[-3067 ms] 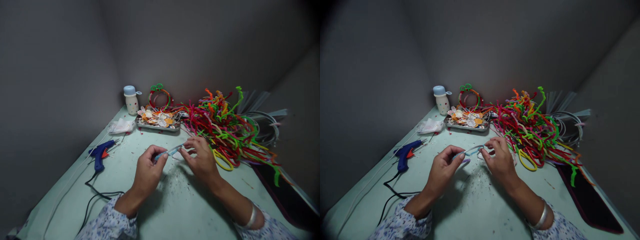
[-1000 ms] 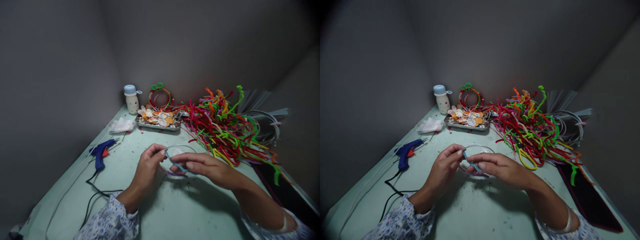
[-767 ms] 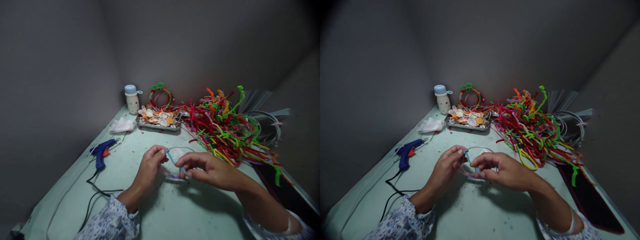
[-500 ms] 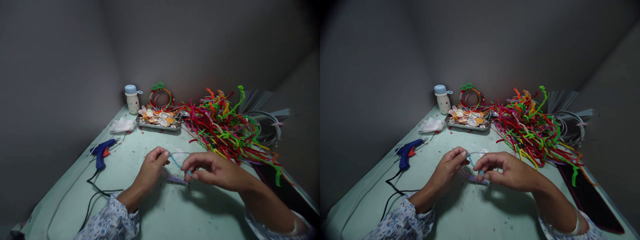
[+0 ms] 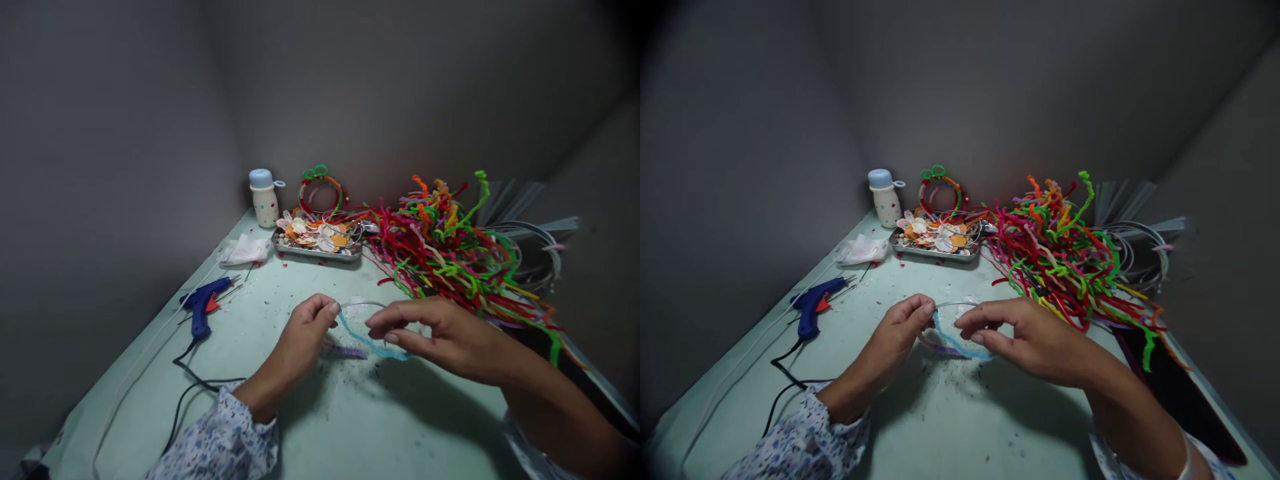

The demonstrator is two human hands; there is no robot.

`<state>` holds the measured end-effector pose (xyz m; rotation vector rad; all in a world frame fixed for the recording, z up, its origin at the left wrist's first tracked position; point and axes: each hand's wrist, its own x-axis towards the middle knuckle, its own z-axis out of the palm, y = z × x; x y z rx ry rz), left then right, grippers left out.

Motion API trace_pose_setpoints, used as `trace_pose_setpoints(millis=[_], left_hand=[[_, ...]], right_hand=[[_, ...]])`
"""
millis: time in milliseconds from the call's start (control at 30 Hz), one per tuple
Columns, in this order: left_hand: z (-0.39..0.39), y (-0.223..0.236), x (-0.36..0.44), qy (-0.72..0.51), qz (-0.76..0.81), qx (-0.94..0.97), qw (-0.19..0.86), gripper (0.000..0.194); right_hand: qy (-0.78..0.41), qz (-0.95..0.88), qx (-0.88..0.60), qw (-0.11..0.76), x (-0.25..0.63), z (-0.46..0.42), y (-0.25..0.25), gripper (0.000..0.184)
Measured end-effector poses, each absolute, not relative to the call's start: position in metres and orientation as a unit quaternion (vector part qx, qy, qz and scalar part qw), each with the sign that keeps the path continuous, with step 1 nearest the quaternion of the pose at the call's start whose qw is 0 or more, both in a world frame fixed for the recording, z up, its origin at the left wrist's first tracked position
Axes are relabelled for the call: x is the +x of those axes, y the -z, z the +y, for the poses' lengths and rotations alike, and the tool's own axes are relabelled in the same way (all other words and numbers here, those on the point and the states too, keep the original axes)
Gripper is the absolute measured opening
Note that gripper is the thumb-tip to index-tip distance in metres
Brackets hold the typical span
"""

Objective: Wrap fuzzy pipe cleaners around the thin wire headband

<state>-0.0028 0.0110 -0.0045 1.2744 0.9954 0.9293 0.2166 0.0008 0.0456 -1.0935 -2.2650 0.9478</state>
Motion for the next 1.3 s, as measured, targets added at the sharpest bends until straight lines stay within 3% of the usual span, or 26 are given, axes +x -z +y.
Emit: trace_pose_setpoints(millis=[167,300,700,1033,1300], left_hand=[[0.011,0.006,-0.003,-0.392,0.415,0.562,0.598,0.027],[0.011,0.004,-0.004,-0.377,0.414,0.581,0.59,0.027],[0.008,-0.001,-0.004,-0.355,0.368,0.536,0.672,0.031],[0.007,0.0,-0.005,-0.347,0.375,0.561,0.651,0.029],[0.006,-0.002,-0.002,-0.361,0.379,0.538,0.66,0.032]], right_hand=[[-0.14,-0.859,-0.358,0.338,0.21,0.005,-0.039,0.012],[-0.052,-0.876,-0.343,0.334,0.203,0.008,-0.031,0.017],[-0.065,-0.862,-0.342,0.368,0.196,0.009,-0.029,0.014],[-0.088,-0.853,-0.344,0.383,0.193,0.01,-0.022,0.014],[0.037,-0.872,-0.292,0.391,0.188,0.012,-0.013,0.019]])
